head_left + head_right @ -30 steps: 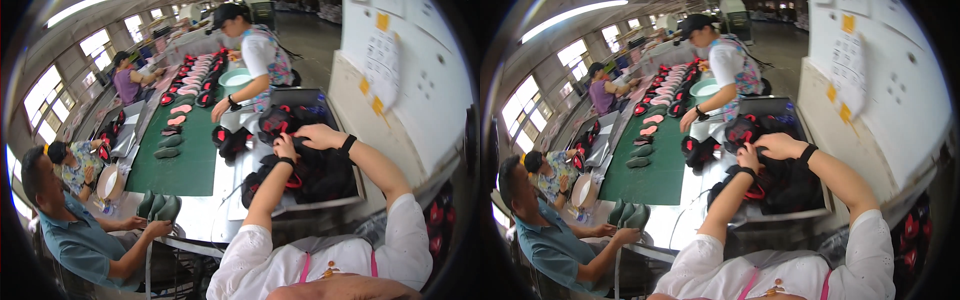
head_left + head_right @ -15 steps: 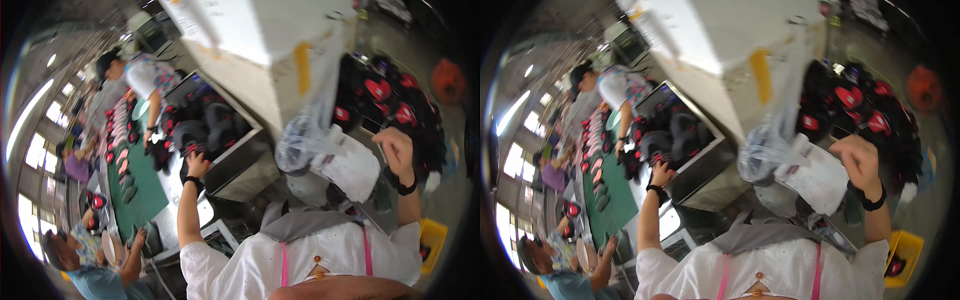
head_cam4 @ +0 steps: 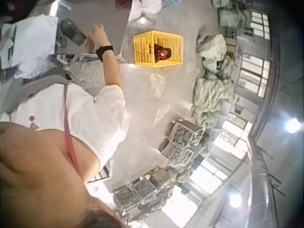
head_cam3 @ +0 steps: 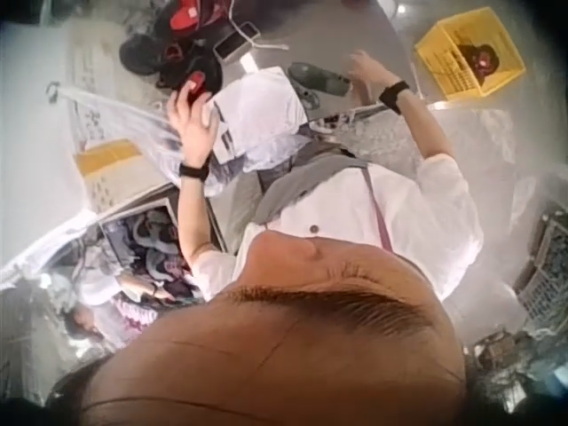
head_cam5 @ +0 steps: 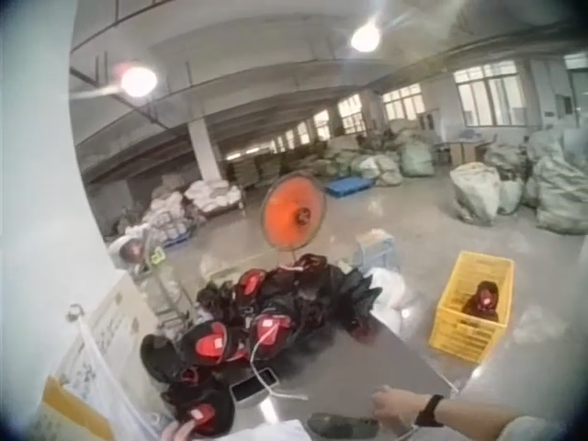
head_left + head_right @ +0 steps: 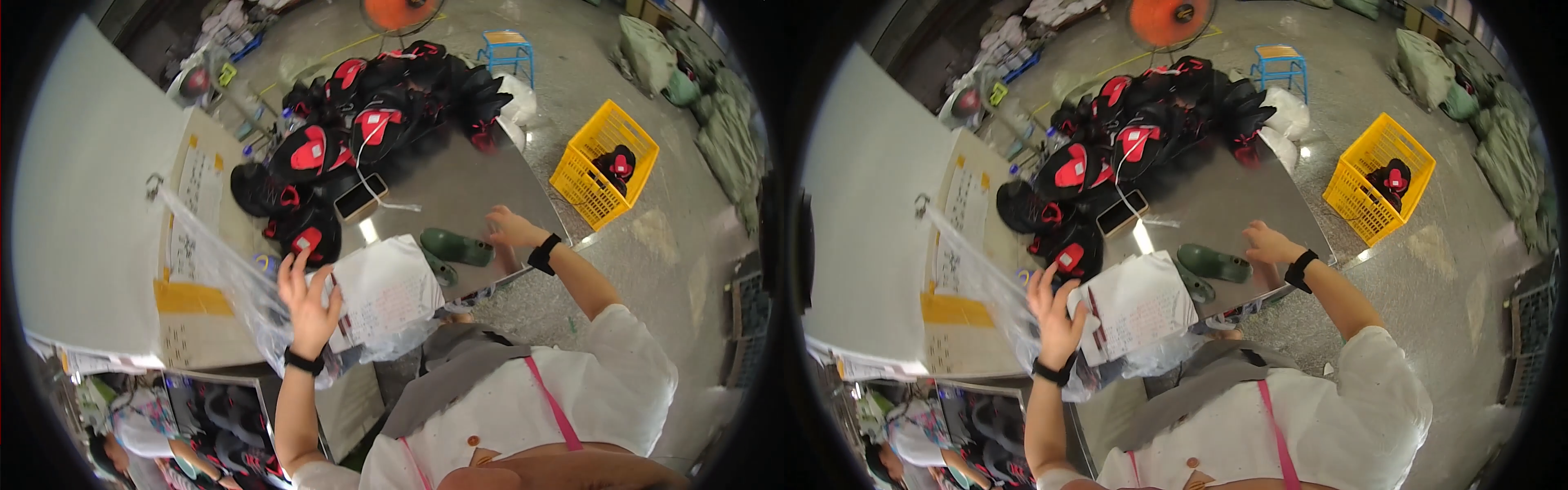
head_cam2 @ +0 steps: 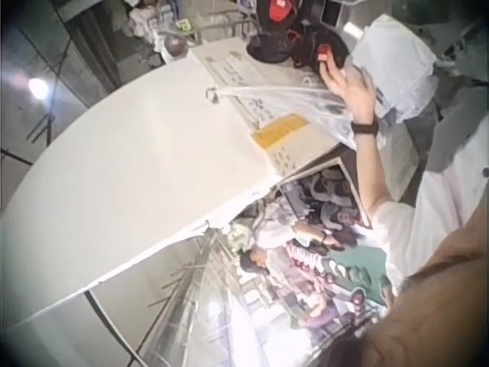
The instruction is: The recorder organizes black shoe upper components on a table, counts them, and then logs the information on a notepad.
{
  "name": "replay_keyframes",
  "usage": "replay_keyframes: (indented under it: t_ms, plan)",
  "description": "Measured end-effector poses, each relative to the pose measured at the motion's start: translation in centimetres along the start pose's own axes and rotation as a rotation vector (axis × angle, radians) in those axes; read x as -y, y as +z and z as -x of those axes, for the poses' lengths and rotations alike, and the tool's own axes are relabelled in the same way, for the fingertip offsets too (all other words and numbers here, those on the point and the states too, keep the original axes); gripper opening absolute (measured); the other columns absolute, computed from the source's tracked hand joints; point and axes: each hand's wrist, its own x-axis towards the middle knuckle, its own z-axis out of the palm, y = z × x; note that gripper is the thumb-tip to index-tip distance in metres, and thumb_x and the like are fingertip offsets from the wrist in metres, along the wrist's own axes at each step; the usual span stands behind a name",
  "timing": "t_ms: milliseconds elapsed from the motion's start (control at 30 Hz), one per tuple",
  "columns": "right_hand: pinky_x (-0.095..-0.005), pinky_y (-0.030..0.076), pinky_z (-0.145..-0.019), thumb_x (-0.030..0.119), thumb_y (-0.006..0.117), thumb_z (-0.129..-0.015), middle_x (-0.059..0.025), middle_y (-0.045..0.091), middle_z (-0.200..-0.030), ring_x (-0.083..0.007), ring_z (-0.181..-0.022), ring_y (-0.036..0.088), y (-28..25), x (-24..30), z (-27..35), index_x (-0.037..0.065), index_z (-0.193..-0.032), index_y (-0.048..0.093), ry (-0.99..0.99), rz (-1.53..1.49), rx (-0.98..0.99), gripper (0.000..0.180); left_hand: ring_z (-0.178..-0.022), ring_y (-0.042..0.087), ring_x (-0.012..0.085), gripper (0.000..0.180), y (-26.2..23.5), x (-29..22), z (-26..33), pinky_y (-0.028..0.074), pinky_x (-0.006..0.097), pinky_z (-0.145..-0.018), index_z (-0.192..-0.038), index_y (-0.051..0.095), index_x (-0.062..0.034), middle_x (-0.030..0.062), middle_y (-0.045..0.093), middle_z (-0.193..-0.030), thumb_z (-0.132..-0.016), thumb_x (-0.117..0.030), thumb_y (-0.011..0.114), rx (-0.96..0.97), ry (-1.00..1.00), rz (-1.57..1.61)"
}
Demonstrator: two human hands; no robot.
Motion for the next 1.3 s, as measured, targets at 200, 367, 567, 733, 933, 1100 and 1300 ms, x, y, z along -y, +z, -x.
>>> replay_keyframes:
  t_ms: [200, 367, 567, 733, 933, 1100, 1300]
  plan:
    - [-0.0399, 0.035, -0.096, 0.027, 0.06, -0.073, -0.0257, 0.024, -0.134, -0.0416, -0.116, 0.038, -0.4, -4.8, -4.5, -0.002, -0.128, 0.031, 0.239, 0.089, 0.137, 0.068, -0.117, 0.033, 0.0392, 0.052, 11.8, 6.4, -11.7, 0.029, 0.043, -0.097, -0.117, 0.045, -0.0002, 0.0234, 0.034, -0.13, -0.073, -0.02, 0.064, 0.217, 0.0, 0.235]
    - [-0.0416, 0.038, -0.093, 0.023, 0.062, -0.071, -0.0284, 0.027, -0.13, -0.0424, -0.112, 0.042, -3.6, -10.4, -12.4, -0.001, -0.131, 0.022, 0.481, 0.059, 0.008, 0.076, -0.123, 0.03, 0.0398, 0.081, 20.7, 10.5, -19.5, 0.032, 0.037, -0.099, -0.127, 0.021, 0.0141, 0.0317, 0.023, -0.133, -0.074, -0.032, 0.063, 0.444, -0.244, 0.399]
    - [-0.036, 0.051, -0.069, 0.015, 0.061, -0.07, -0.0256, 0.044, -0.114, -0.0336, -0.086, 0.059, -6.1, -14.7, -19.7, 0.001, -0.134, 0.009, 0.607, -0.29, -0.453, 0.084, -0.123, 0.031, 0.0376, 0.083, 27.8, 11.8, -23.4, 0.029, 0.035, -0.1, -0.131, 0.014, 0.0111, 0.0304, 0.029, -0.13, -0.076, -0.027, 0.062, 0.223, -0.417, 0.423]
    - [-0.0312, 0.044, -0.047, 0.025, 0.053, -0.081, -0.0096, 0.057, -0.06, -0.0182, -0.053, 0.056, -6.1, -19.7, -21.7, -0.003, -0.094, 0.057, 0.485, -0.448, -0.511, 0.031, -0.07, 0.06, 0.0343, 0.026, 30.6, 8.9, -25.5, 0.046, 0.04, -0.066, -0.087, 0.062, -0.0018, 0.0173, 0.061, -0.07, -0.08, -0.026, 0.056, 0.004, -0.402, 0.307]
    - [-0.031, 0.042, -0.051, 0.028, 0.049, -0.087, -0.0106, 0.058, -0.064, -0.0195, -0.059, 0.056, -5.7, -22.3, -21.7, 0.001, -0.072, 0.06, 0.364, -0.58, -0.42, 0.033, -0.087, 0.055, 0.0319, 0.017, 32.4, -1.0, -28.1, 0.044, 0.037, -0.074, -0.079, 0.061, -0.0023, 0.0164, 0.057, -0.09, -0.084, -0.016, 0.052, -0.242, -0.15, 0.457]
    - [-0.0293, 0.044, -0.065, 0.024, 0.055, -0.083, 0.0011, 0.056, -0.082, -0.0132, -0.076, 0.052, -9.4, -22.4, -22.9, 0.009, -0.075, 0.064, 0.141, -0.969, -0.1, 0.019, -0.074, 0.05, 0.021, 0.015, 34.6, -3.1, -31.1, 0.041, 0.028, -0.07, -0.079, 0.053, -0.0018, 0.0095, 0.05, -0.082, -0.086, -0.014, 0.047, -0.329, -0.524, 0.918]
    - [-0.051, 0.034, -0.096, 0.013, 0.052, -0.079, -0.0119, 0.027, -0.14, -0.0305, -0.122, 0.034, -24.5, -21.7, -20.7, 0.0, -0.121, 0.043, -0.28, -1.579, 0.21, 0.045, -0.073, 0.05, 0.0123, 0.018, 25.9, -13.4, -39.3, 0.041, 0.026, -0.065, -0.08, 0.053, -0.0051, 0.0011, 0.051, -0.079, -0.09, -0.018, 0.046, -0.654, -0.22, 0.891]
